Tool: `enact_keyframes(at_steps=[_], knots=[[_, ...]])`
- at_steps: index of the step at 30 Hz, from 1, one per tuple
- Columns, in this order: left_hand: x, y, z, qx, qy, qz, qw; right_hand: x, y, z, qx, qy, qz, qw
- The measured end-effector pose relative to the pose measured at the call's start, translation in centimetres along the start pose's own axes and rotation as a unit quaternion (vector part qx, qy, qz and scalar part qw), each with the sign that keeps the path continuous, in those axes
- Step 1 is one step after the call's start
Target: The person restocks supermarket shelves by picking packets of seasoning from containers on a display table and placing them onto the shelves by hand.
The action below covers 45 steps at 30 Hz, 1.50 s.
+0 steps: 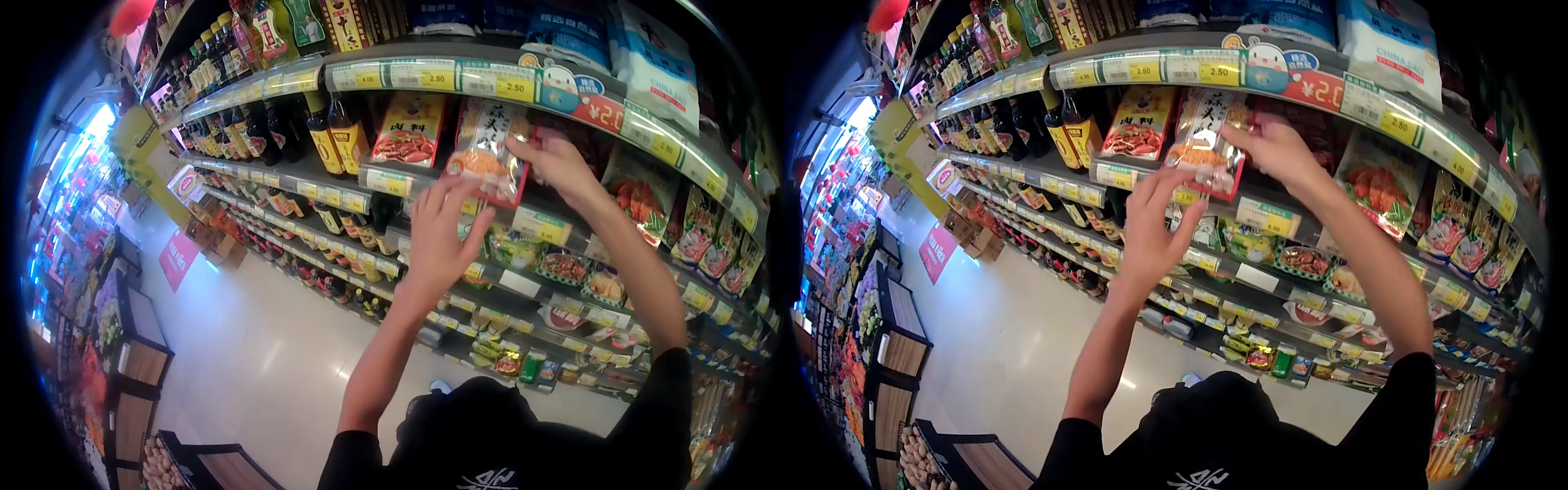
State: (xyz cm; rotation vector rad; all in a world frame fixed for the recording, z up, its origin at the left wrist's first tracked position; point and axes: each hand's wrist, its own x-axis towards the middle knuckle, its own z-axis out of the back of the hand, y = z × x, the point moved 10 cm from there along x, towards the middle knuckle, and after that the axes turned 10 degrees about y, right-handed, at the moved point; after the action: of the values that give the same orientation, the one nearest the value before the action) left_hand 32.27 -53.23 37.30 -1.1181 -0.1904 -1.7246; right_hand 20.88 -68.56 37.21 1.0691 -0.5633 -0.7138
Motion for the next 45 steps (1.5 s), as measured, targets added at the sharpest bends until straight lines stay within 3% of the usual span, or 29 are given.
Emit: enact_keyframes(at_steps=[1,3,5,6,8,9,10,11,12,13,15,16,19,21,23,25,26,27,28,30,32,35,36,37,39,40,41,42,45], knots=[[1.5,0.8,-0.4,-0.003,-0.003,-0.002,1.0,1.0,0.5,0.8,-0.027,-0.029,-0.016,0.999],[4.3,2.6,-2.4,0.012,0.05,0.005,0.999,6.0,-2.1,2.8,-0.027,-0.028,0.04,0.998],[6.7,3.9,-3.6,0.023,0.069,0.0,0.997,6.6,-1.8,3.8,-0.08,-0.08,-0.017,0.993],[7.6,5.1,-5.3,0.046,0.132,0.027,0.99,7.8,-2.8,4.6,-0.08,-0.084,-0.018,0.993],[8.8,7.0,-8.2,0.085,0.259,0.09,0.958,10.5,-1.6,5.2,-0.18,-0.056,0.177,0.966],[9.3,7.1,-8.7,0.084,0.262,0.085,0.958,11.0,-1.8,5.9,-0.18,-0.061,0.175,0.966],[9.3,7.8,-9.7,0.101,0.298,0.106,0.943,11.1,-1.0,6.1,-0.388,-0.102,0.172,0.9],[9.4,8.5,-10.7,0.119,0.333,0.126,0.927,11.1,-0.7,6.0,-0.579,-0.137,0.159,0.788],[9.4,9.1,-11.6,0.122,0.369,0.149,0.909,9.4,1.6,5.0,-0.594,-0.091,0.071,0.796],[9.4,9.2,-11.9,0.119,0.371,0.148,0.909,8.5,1.3,4.8,-0.595,-0.091,0.067,0.796],[9.6,9.3,-12.0,0.114,0.345,0.126,0.923,5.0,3.6,5.1,-0.475,-0.181,0.219,0.833],[9.7,10.0,-12.4,0.101,0.339,0.129,0.926,3.1,5.6,4.3,-0.436,-0.178,0.135,0.872],[10.0,9.8,-11.6,0.083,0.3,0.145,0.939,1.3,5.6,2.9,-0.478,-0.149,0.067,0.863],[9.5,10.2,-12.0,0.114,0.347,0.174,0.914,-1.2,4.0,1.4,-0.347,-0.035,-0.036,0.936],[9.4,10.3,-12.1,0.103,0.333,0.167,0.922,-5.2,6.4,-1.2,-0.28,-0.026,0.119,0.952],[8.3,9.6,-11.6,0.18,0.36,0.201,0.893,-10.1,7.4,-4.3,-0.245,-0.03,0.274,0.93],[8.9,7.6,-8.6,0.151,0.18,0.147,0.961,-11.9,6.1,-5.9,-0.202,0.01,0.294,0.934],[7.8,5.3,-5.1,0.124,-0.007,0.084,0.989,-13.7,4.6,-7.4,-0.156,0.051,0.314,0.935],[5.9,2.6,-2.2,0.071,-0.152,0.029,0.985,-14.9,2.5,-8.6,-0.128,0.086,0.301,0.941],[0.4,0.6,-0.6,0.064,-0.2,0.068,0.975,-16.8,-3.2,-10.8,-0.062,0.156,0.251,0.953],[-7.2,-0.5,-1.2,0.065,-0.212,0.12,0.968,-18.3,-9.0,-12.3,-0.006,0.194,0.201,0.96],[-22.8,1.2,-7.1,0.027,-0.173,0.336,0.925,-21.5,-16.8,-14.7,0.033,0.237,0.157,0.958],[-28.3,0.9,-9.6,0.025,-0.131,0.41,0.902,-22.6,-19.5,-15.6,0.052,0.259,0.089,0.96],[-34.1,0.2,-11.9,0.01,-0.138,0.466,0.874,-23.9,-22.0,-16.5,0.012,0.267,0.116,0.957],[-44.3,-2.8,-15.9,0.018,-0.094,0.571,0.815,-26.7,-27.1,-18.7,0.115,0.32,0.006,0.94],[-47.9,-4.8,-17.4,-0.037,-0.124,0.591,0.796,-27.5,-27.3,-19.3,0.12,0.335,0.01,0.935],[-46.8,-8.0,-16.4,0.028,-0.068,0.589,0.805,-28.4,-27.3,-19.3,0.086,0.333,0.019,0.939],[-50.0,-9.3,-17.7,-0.011,-0.073,0.626,0.776,-29.1,-27.4,-19.0,0.049,0.329,0.031,0.942],[-54.6,-12.5,-18.0,-0.057,-0.147,0.68,0.716,-30.5,-27.5,-19.9,0.054,0.357,0.034,0.932]])
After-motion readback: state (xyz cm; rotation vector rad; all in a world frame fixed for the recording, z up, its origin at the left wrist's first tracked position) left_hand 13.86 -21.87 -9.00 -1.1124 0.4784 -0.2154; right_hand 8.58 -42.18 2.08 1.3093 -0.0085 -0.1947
